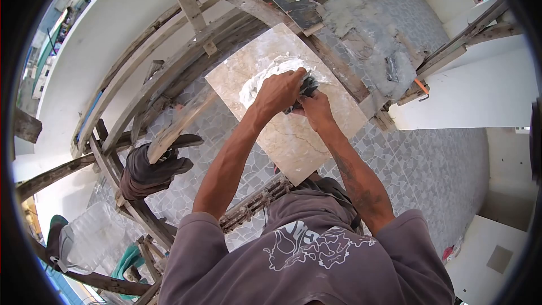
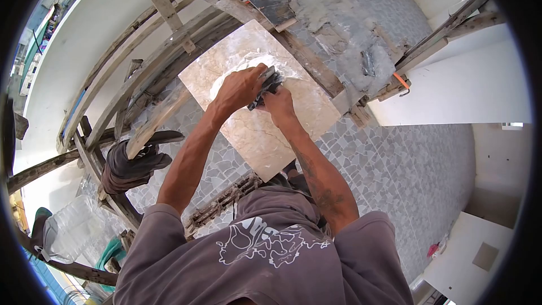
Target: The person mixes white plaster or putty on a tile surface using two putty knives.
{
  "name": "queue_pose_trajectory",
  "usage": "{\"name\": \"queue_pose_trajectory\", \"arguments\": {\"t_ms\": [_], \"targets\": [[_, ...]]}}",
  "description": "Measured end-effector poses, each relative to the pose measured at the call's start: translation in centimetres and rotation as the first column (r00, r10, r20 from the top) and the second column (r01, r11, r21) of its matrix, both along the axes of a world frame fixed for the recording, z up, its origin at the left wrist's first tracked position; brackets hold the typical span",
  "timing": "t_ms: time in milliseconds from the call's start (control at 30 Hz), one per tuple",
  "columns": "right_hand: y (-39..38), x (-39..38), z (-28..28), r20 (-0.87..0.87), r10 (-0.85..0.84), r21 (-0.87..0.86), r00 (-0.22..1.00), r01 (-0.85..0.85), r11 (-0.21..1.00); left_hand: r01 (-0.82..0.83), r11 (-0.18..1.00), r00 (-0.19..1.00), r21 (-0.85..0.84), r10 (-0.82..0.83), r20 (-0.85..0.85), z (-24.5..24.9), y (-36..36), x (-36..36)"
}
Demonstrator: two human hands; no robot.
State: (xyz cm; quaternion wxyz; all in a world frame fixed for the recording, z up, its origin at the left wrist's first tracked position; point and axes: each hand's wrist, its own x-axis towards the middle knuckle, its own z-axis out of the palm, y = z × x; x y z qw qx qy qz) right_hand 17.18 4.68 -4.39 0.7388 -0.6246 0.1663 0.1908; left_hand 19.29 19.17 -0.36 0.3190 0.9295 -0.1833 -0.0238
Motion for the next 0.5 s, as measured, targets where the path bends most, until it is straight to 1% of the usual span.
{"name": "queue_pose_trajectory", "arguments": {"t_ms": [100, 200, 233, 300, 367, 400, 500], "targets": [[-1.9, 0.1, 0.9, 0.013, 0.124, -0.152, 0.992, -0.121, 0.981, -0.070, 0.997, 0.997, -0.012, 0.070, 0.029, -1.4, -0.2, 0.4], [-5.1, 0.4, 3.0, -0.032, 0.159, -0.250, 0.987, -0.161, 0.955, -0.186, 0.982, 0.982, -0.043, 0.187, 0.009, -2.3, 0.4, 0.1], [-6.9, 0.8, 2.8, -0.047, 0.161, -0.284, 0.986, -0.168, 0.944, -0.228, 0.972, 0.974, -0.055, 0.228, -0.009, -2.5, 0.6, -0.2], [-11.1, 2.1, 1.0, -0.083, 0.164, -0.351, 0.983, -0.182, 0.918, -0.304, 0.949, 0.952, -0.082, 0.306, 0.014, -2.9, 1.3, -0.9], [-15.5, 3.9, -2.1, -0.140, 0.181, -0.384, 0.973, -0.222, 0.896, -0.385, 0.914, 0.921, -0.130, 0.390, 0.018, -2.7, 1.6, -1.4], [-17.3, 4.6, -3.2, -0.168, 0.189, -0.398, 0.968, -0.242, 0.885, -0.411, 0.888, 0.901, -0.206, 0.430, 0.053, -3.2, 1.8, -1.5], [-19.6, 6.3, -3.9, -0.201, 0.240, -0.324, 0.950, -0.296, 0.899, -0.513, 0.822, 0.847, -0.248, 0.531, 0.009, -2.3, 2.2, -2.3]]}}
